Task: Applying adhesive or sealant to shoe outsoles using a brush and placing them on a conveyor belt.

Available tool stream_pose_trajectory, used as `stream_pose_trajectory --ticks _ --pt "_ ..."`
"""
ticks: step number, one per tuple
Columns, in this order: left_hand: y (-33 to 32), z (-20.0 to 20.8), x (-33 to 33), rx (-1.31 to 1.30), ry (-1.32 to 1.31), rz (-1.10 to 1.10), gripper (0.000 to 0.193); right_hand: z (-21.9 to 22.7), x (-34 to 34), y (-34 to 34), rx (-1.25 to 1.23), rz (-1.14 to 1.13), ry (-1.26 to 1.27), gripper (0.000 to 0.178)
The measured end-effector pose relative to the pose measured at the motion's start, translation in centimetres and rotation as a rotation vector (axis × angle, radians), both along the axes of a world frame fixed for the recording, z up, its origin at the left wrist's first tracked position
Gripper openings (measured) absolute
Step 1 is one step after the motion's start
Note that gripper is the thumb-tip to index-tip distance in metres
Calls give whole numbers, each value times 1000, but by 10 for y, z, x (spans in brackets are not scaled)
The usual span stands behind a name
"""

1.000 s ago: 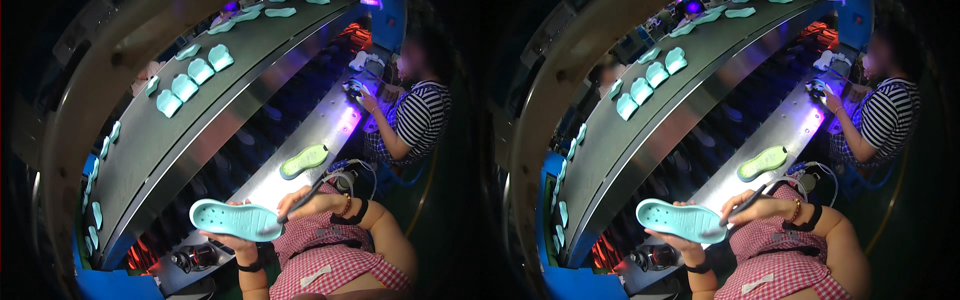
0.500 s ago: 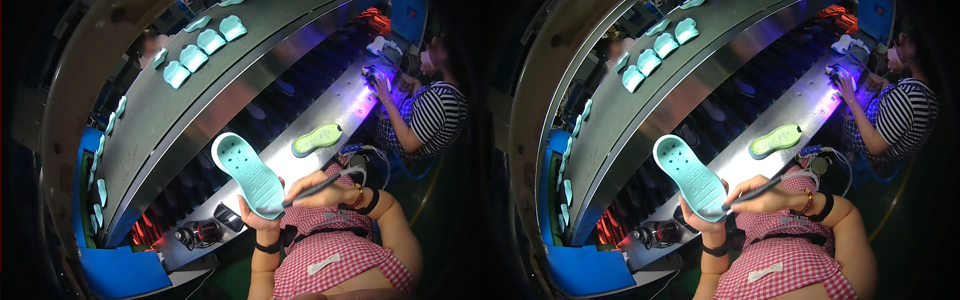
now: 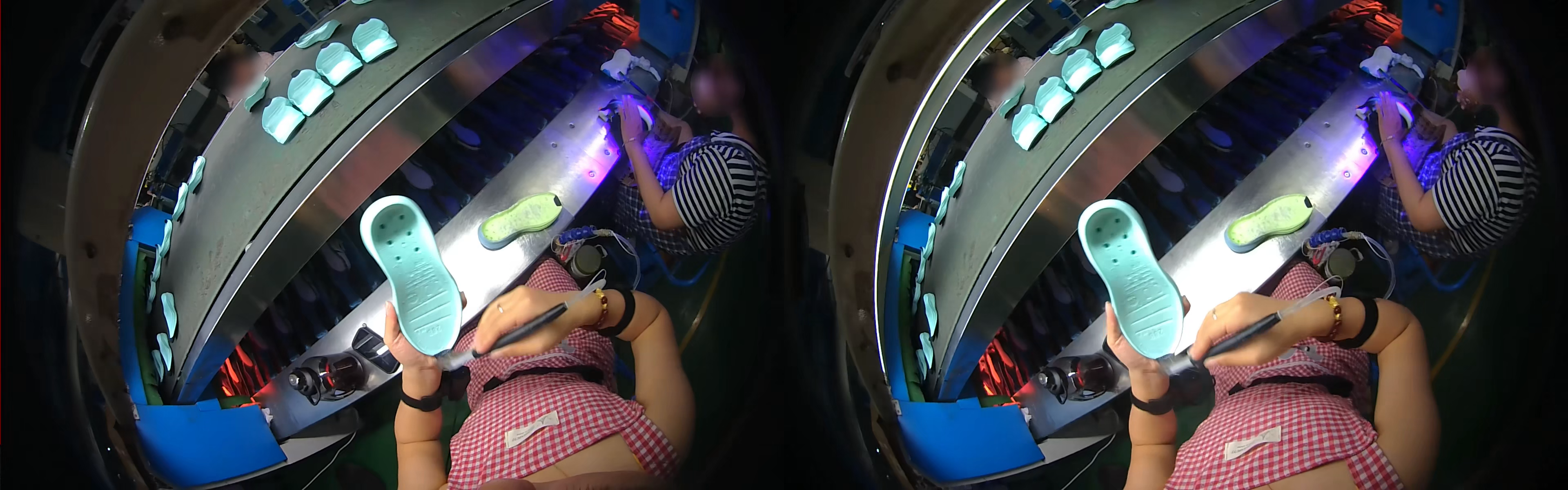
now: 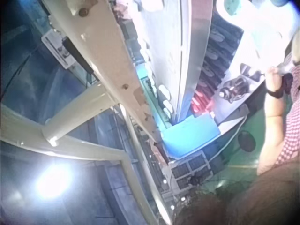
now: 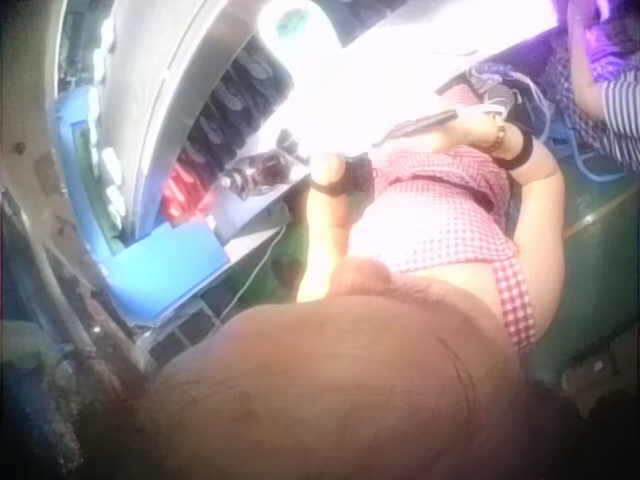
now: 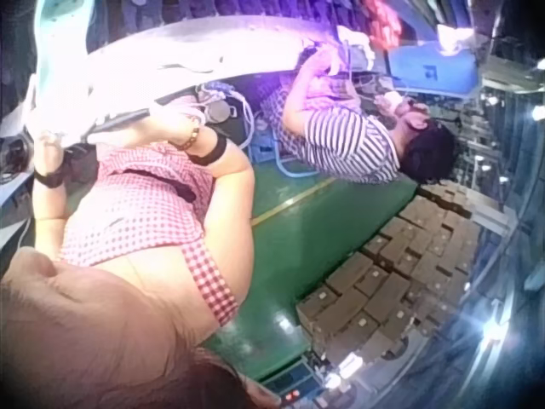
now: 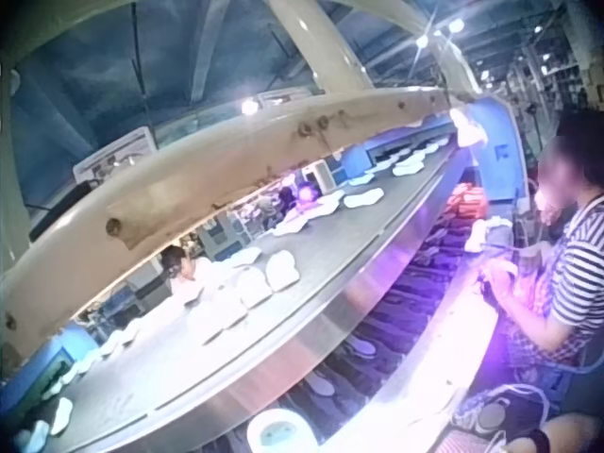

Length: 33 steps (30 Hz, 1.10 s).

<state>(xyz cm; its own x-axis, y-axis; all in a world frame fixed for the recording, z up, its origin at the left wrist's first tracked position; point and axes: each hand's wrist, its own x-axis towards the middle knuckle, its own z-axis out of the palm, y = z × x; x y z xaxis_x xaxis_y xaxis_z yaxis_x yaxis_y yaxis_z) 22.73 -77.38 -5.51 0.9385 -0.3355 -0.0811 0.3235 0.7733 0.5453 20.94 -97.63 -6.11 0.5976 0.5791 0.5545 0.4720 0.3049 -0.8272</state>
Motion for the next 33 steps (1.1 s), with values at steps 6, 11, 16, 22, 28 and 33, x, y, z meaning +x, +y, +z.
stream_pose_trajectory --ticks 6,11,16,22,28,33 --pt "9 3 5 284 272 -241 48 7 19 -23 -140 14 -56 15" --pt "7 10 0 515 293 -366 46 19 20 -42 -408 229 -125 23" --pt "9 11 -2 606 327 -430 45 19 20 -47 -491 198 -192 26" --pt "22 11 -4 625 260 -446 44 15 32 -60 -433 110 -180 26" --pt "30 -3 -10 537 288 -298 48 13 23 -60 -444 101 58 25" --pt "4 -27 -19 373 291 -218 56 -35 19 -27 -116 -47 604 23"
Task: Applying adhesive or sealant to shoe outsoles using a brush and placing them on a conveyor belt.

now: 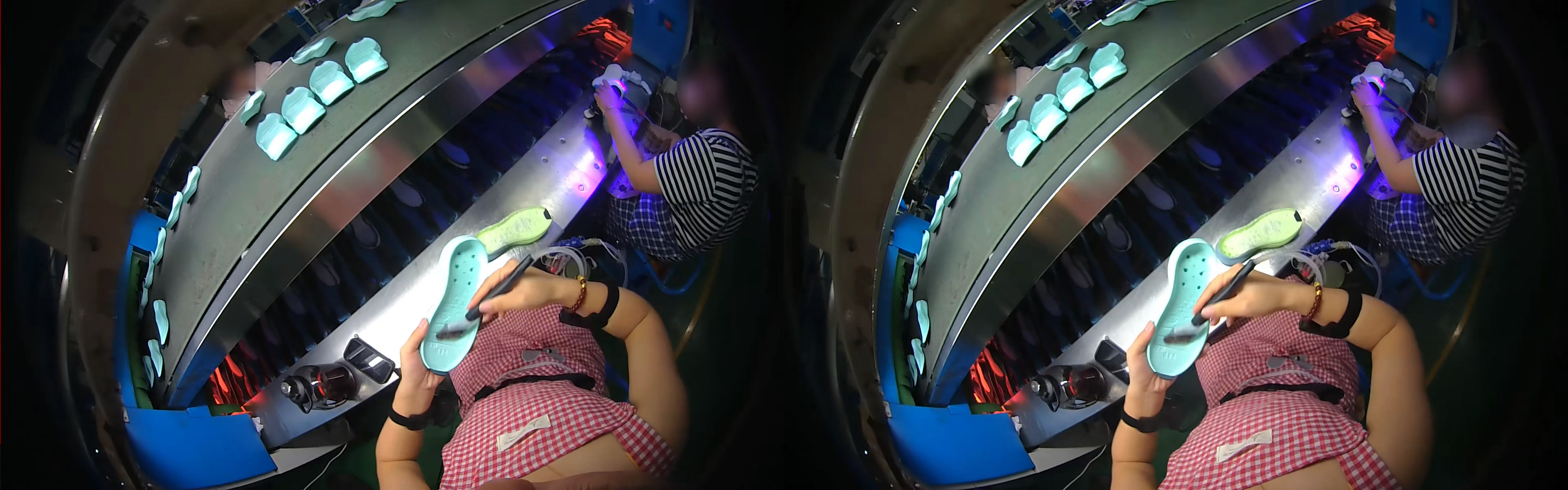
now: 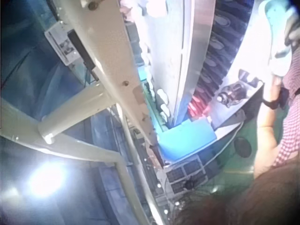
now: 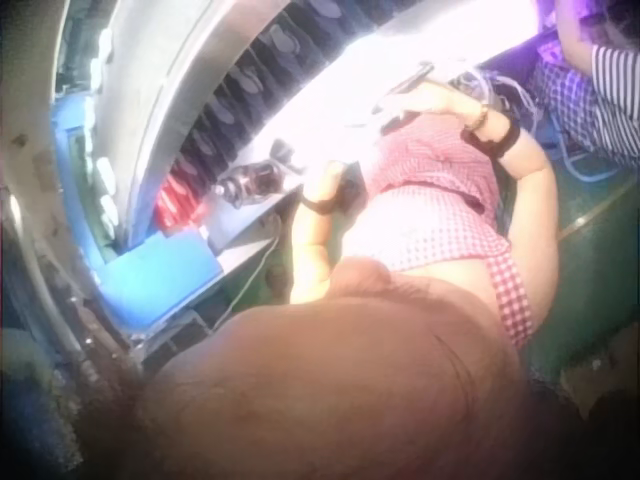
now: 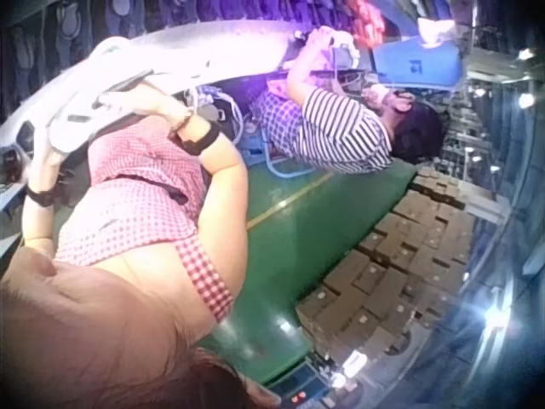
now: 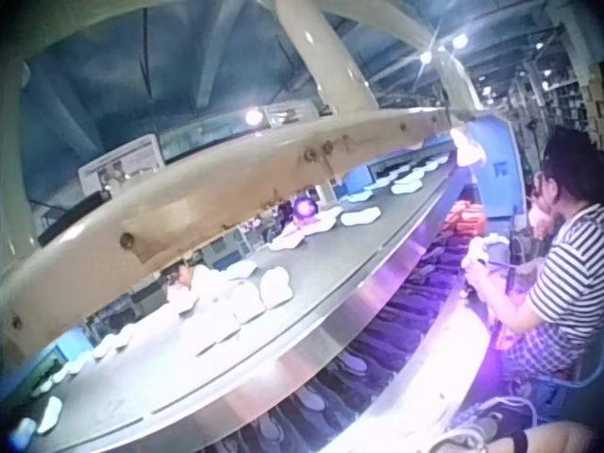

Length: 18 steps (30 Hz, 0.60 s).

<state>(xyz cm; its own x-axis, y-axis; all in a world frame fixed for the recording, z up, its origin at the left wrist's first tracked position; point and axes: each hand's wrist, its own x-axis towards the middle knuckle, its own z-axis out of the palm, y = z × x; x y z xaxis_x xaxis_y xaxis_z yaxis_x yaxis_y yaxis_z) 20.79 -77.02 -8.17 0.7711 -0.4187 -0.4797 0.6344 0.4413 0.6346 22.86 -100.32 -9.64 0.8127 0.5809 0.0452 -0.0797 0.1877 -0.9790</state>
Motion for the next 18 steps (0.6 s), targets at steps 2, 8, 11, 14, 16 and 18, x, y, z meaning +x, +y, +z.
stream_pose_trajectory --ticks 2,8,11,14,16,18 --pt "6 -7 -3 -54 25 31 56 -10 3 5 46 -173 -40 19" --pt "16 -27 -8 -228 110 98 44 -35 3 26 -34 -711 -95 20" --pt "31 -1 -14 -91 -42 217 52 3 -23 20 145 -315 -118 23" --pt "57 59 -14 46 -339 340 59 5 -37 0 465 -341 -24 23" --pt "72 103 8 139 -482 604 58 -15 -30 -5 660 -449 35 21" --pt "89 151 41 492 -711 793 54 -34 -31 -12 634 -448 65 23"
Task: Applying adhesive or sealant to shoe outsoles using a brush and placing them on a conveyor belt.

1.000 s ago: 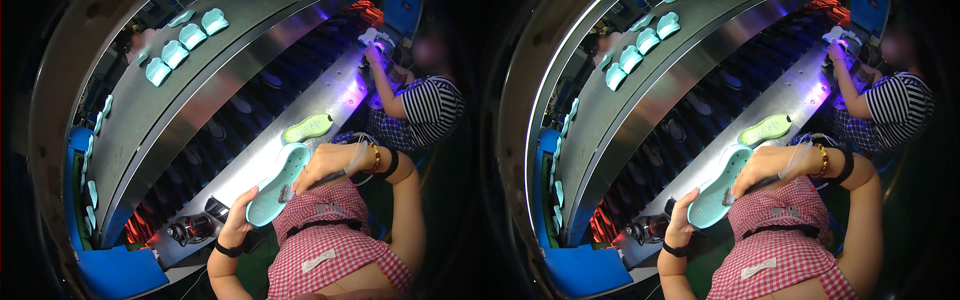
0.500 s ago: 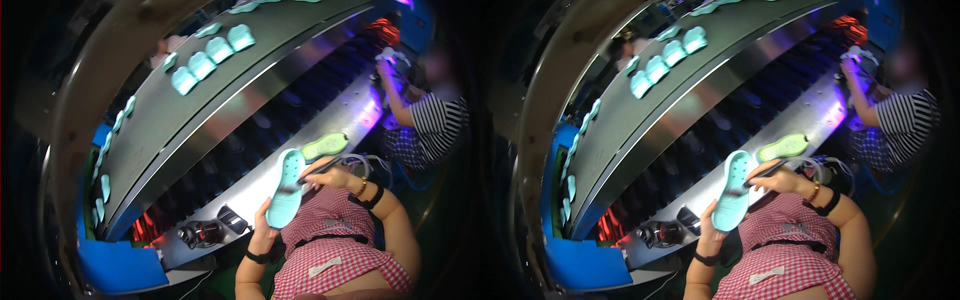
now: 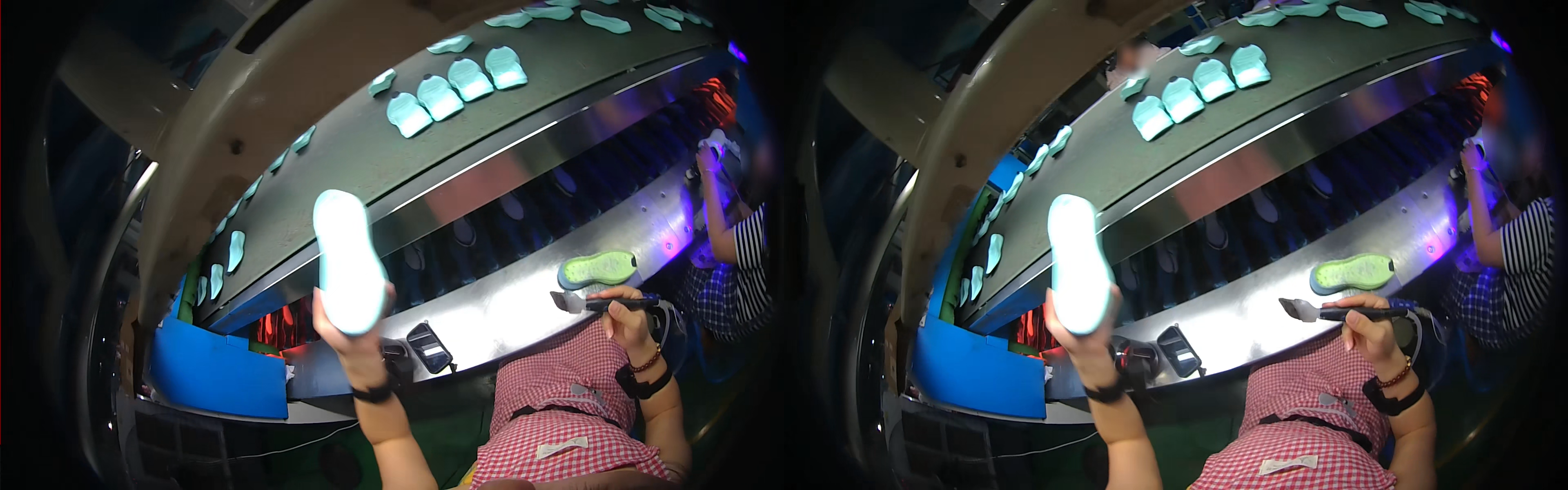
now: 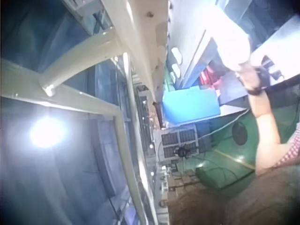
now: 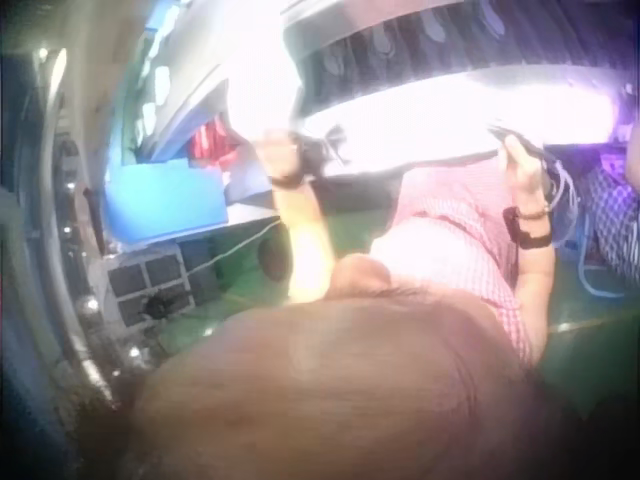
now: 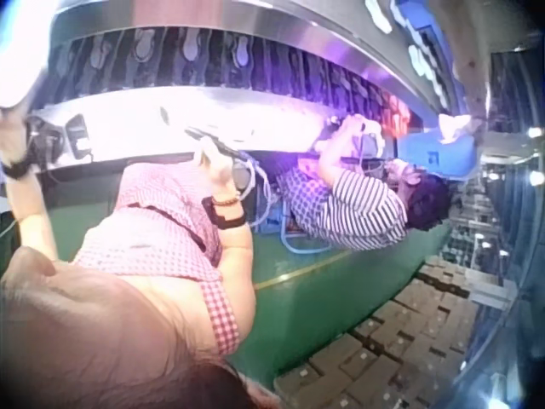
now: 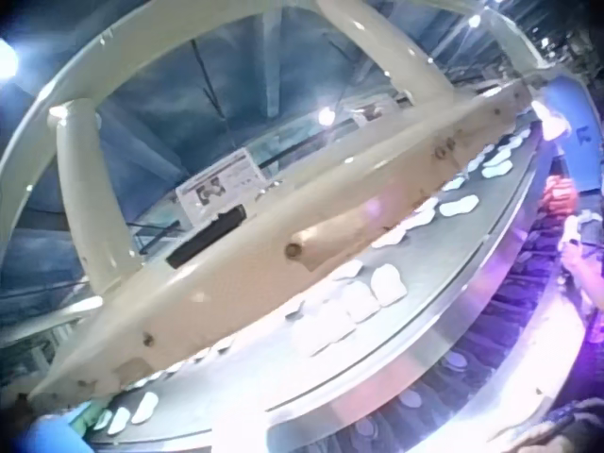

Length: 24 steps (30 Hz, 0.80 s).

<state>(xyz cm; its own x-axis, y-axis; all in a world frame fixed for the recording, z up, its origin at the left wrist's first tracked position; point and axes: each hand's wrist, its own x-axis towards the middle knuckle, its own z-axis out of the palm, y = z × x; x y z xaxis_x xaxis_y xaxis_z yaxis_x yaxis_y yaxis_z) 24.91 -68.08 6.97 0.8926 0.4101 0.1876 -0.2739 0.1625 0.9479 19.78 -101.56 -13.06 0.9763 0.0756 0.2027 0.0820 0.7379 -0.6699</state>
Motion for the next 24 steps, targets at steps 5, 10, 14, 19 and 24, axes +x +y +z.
stream_pose_trajectory --ticks 5,10,14,19,24 --pt "172 55 77 -987 -462 60 74 -3 2 14 -28 68 85 20" --pt "155 38 57 -498 -103 -192 70 -35 6 7 -11 20 165 21" --pt "74 -18 -9 247 302 -361 50 -50 -1 -5 -18 -27 271 21" --pt "99 -244 -43 1058 610 -40 68 -53 5 9 -20 10 282 21" --pt "101 -327 -61 1518 829 76 76 -59 1 7 -35 15 326 21"
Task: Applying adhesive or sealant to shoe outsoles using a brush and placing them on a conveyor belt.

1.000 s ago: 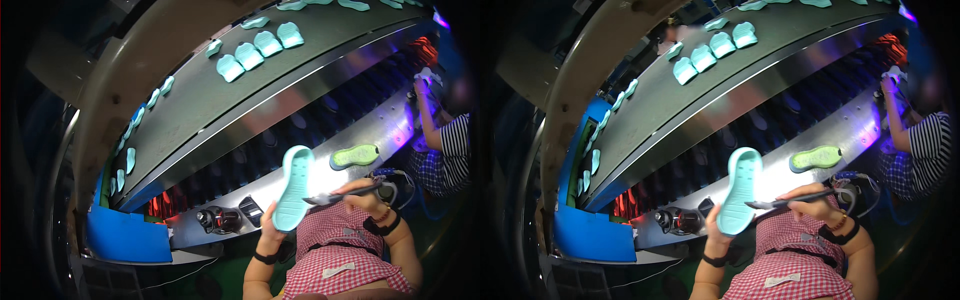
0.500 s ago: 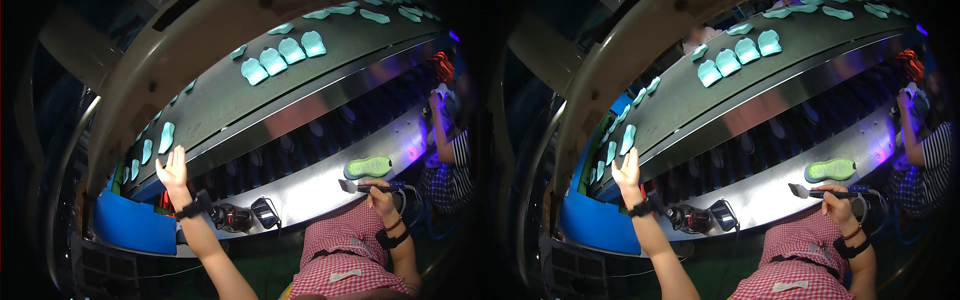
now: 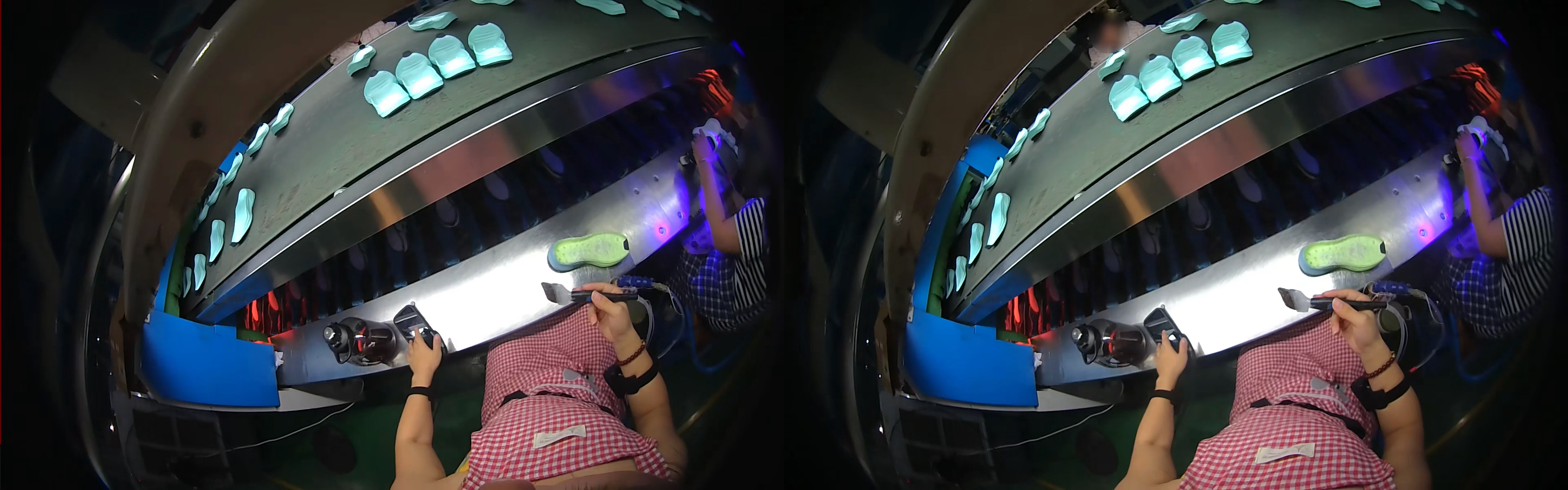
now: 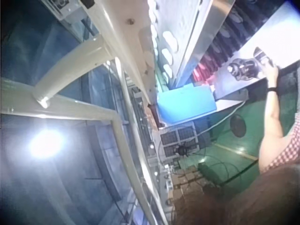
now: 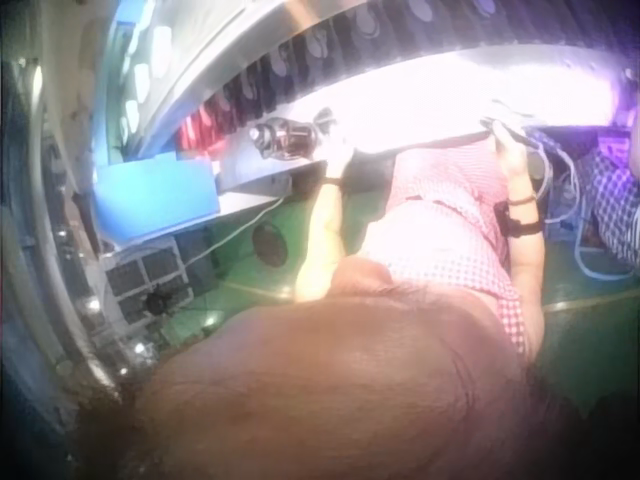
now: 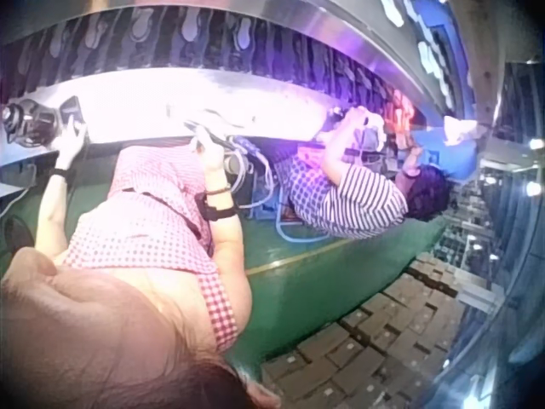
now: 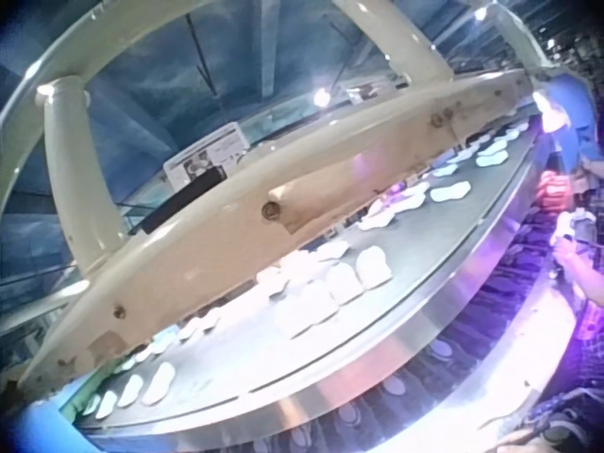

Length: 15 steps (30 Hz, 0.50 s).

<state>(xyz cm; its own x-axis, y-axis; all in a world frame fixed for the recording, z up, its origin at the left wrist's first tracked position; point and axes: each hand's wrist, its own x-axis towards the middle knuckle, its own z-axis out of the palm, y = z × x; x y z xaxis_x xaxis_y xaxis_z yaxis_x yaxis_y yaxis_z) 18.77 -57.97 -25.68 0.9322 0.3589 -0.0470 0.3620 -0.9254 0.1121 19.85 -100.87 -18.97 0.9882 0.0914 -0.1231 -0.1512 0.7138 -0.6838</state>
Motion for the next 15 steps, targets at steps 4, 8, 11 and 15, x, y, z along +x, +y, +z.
stream_pose_trajectory --ticks 4,8,11,15 --pt "15 46 17 -87 -169 35 73 -6 -7 -8 37 -19 49 21" --pt "42 86 8 -367 16 -3 79 -9 -9 -17 79 -75 63 21" --pt "32 122 -10 -545 402 -95 82 -10 -8 -20 78 -87 72 20" --pt "-11 189 -36 -502 916 -96 77 -9 -9 -24 81 -77 97 21"
